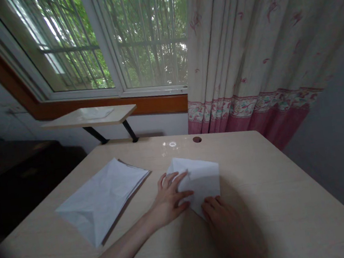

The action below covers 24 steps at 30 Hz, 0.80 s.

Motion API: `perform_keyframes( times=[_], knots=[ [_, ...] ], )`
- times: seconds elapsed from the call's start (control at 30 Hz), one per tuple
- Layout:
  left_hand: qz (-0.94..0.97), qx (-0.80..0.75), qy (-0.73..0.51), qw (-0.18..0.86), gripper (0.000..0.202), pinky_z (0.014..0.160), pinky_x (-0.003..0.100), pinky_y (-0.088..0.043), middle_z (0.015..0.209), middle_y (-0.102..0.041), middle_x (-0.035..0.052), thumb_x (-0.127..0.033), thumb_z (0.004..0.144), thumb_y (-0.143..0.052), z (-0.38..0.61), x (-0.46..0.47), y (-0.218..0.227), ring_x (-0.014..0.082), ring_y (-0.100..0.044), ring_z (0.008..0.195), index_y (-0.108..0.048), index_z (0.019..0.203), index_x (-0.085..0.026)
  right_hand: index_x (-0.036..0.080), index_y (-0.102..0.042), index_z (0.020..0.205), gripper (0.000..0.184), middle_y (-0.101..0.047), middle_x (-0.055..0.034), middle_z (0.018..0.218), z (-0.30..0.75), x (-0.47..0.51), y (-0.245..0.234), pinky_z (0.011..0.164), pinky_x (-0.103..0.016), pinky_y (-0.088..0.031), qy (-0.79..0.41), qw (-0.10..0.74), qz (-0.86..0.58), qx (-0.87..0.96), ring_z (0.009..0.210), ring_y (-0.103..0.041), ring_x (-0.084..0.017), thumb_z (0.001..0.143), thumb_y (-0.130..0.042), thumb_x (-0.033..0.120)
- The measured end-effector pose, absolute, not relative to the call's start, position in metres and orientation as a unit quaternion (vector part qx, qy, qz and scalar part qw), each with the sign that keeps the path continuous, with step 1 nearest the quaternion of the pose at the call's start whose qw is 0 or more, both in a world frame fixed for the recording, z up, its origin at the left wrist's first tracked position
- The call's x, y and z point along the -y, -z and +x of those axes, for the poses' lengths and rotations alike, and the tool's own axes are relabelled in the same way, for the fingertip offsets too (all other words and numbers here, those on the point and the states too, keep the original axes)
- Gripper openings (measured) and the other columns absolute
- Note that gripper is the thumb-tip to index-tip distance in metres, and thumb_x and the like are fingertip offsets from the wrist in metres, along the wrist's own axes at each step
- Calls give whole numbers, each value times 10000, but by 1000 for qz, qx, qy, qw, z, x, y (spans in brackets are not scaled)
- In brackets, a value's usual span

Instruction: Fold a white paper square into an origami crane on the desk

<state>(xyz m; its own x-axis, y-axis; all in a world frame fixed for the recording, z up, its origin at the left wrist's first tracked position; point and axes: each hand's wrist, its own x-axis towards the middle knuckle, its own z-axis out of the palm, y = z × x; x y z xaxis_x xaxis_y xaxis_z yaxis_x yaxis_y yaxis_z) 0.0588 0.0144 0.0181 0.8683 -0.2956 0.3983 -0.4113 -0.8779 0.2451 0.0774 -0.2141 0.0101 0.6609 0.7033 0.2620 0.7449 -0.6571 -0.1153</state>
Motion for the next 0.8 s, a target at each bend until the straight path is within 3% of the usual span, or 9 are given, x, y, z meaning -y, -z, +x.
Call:
perform_keyframes(
  times=[0.17,0.4,0.57,0.8],
  knots=[
    [955,146,-190,172,488,1066,580,-103,1532,-209,8,-349,726,-767,65,-17,-15,349,-225,1339,-610,1183,-414,203,-615,850,187,-657,-34,875,94,204,-29,590,-281,-482,70,23,-893,443,794,-640,-209,813,-516,50],
    [961,97,-163,203,596,1054,599,-137,1543,-123,-21,-391,606,-850,71,-20,-15,400,-202,1336,-626,1157,-439,195,-561,843,49,-656,-7,790,113,191,-36,483,-266,-397,90,-16,-857,507,623,-652,-180,884,-547,172],
    [957,92,-167,220,611,1048,602,-147,1541,-86,-29,-383,572,-872,73,-20,-10,410,-172,1343,-637,1133,-447,199,-529,795,128,-654,5,743,121,189,-34,469,-265,-376,106,-15,-831,546,590,-652,-166,922,-521,214],
    [956,83,-172,221,633,1051,604,-150,1549,-34,-47,-364,592,-867,71,-18,-12,408,-167,1344,-611,1161,-465,188,-541,801,294,-638,-10,695,128,186,-24,446,-269,-332,146,-12,-792,592,531,-609,-151,1002,-331,232]
  ],
)
